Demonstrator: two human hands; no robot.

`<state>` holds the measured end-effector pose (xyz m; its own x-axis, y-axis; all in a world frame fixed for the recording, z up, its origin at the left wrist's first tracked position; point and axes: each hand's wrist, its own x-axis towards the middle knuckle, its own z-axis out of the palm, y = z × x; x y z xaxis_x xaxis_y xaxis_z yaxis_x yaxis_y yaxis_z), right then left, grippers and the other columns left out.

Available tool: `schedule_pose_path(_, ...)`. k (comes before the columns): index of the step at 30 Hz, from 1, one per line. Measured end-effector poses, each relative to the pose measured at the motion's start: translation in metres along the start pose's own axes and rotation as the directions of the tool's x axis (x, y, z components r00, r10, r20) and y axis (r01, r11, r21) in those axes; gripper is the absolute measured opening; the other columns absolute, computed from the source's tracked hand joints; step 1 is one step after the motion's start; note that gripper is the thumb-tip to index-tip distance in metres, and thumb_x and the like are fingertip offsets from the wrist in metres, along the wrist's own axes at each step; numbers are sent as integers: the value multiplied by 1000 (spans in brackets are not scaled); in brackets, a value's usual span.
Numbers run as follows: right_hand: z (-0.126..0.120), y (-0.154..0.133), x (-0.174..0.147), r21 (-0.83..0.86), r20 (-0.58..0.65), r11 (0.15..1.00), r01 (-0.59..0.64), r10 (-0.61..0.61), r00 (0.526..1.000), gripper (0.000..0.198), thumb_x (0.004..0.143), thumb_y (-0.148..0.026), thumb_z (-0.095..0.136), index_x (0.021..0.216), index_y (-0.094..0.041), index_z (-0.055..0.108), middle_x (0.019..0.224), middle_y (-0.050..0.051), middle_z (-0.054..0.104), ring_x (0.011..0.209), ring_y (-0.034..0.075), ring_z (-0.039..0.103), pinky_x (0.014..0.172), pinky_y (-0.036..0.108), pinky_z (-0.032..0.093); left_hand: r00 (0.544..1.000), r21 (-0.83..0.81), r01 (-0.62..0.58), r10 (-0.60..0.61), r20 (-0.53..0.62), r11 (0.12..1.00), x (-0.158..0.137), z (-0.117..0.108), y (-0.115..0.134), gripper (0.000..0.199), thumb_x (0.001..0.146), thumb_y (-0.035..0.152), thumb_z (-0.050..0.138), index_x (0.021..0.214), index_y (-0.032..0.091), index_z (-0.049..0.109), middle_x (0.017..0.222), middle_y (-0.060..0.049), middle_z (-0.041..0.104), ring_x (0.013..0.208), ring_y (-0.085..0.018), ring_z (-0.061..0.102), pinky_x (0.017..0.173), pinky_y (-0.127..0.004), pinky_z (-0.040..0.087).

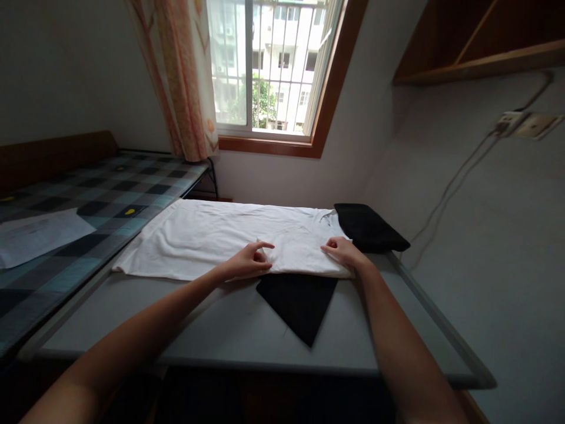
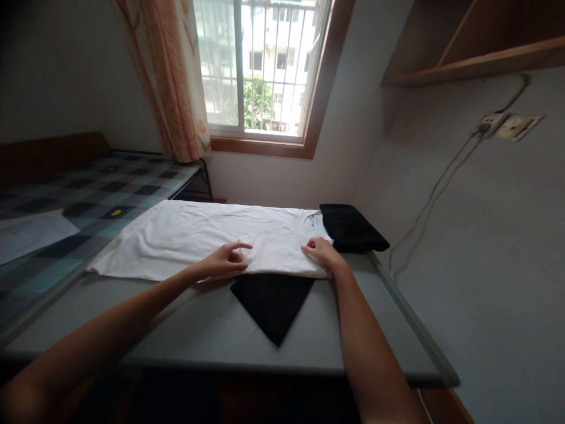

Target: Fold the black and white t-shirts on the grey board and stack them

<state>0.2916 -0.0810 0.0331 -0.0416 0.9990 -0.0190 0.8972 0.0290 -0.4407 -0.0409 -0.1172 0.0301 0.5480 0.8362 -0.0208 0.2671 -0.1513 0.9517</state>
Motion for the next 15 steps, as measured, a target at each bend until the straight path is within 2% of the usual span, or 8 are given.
schedule_pose_path(2,-2,0,0,-38,-24,998,-47,46,999,22,83,-33,58,76,-15,67,76,6,70,68,17,61,59,23,40,1000,2,-20,20,0,1000,-3,1,-2,58,72,32,72,124,12,55,61,7,54,55,-9,49,53,-20,36)
schedule_pose_path(4,-6,2,-1,-42,-8,997,-66,66,998,25,85,-37,59,81,-15,67,80,7,70,71,17,61,62,23,42,1000,-3,-16,16,-7,1000,-3,3,-3,56,73,32,71,123,12,55,60,7,54,53,-8,47,51,-20,34)
schedule_pose_path(8,-17,11,-6,13,108,1000,-14,12,994,39,69,-46,76,93,-16,67,87,6,69,75,19,62,64,23,46,999,5,23,-23,-49,1000,-2,4,-3,46,73,34,70,112,11,60,58,5,55,50,-8,46,49,-19,33)
schedule_pose_path(11,-22,16,-12,108,200,994,-19,-3,980,60,63,-43,81,113,-17,63,80,2,64,66,16,59,59,24,45,997,36,38,-35,-63,999,-4,5,-2,42,74,35,69,109,12,62,60,4,58,51,-9,48,48,-19,33)
schedule_pose_path(15,-23,16,-24,272,312,958,-93,3,950,79,65,-42,78,134,-18,50,70,-3,56,51,11,48,50,23,40,999,62,43,-41,-35,997,-6,4,-3,42,75,34,67,111,14,62,60,4,57,50,-8,46,46,-18,31)
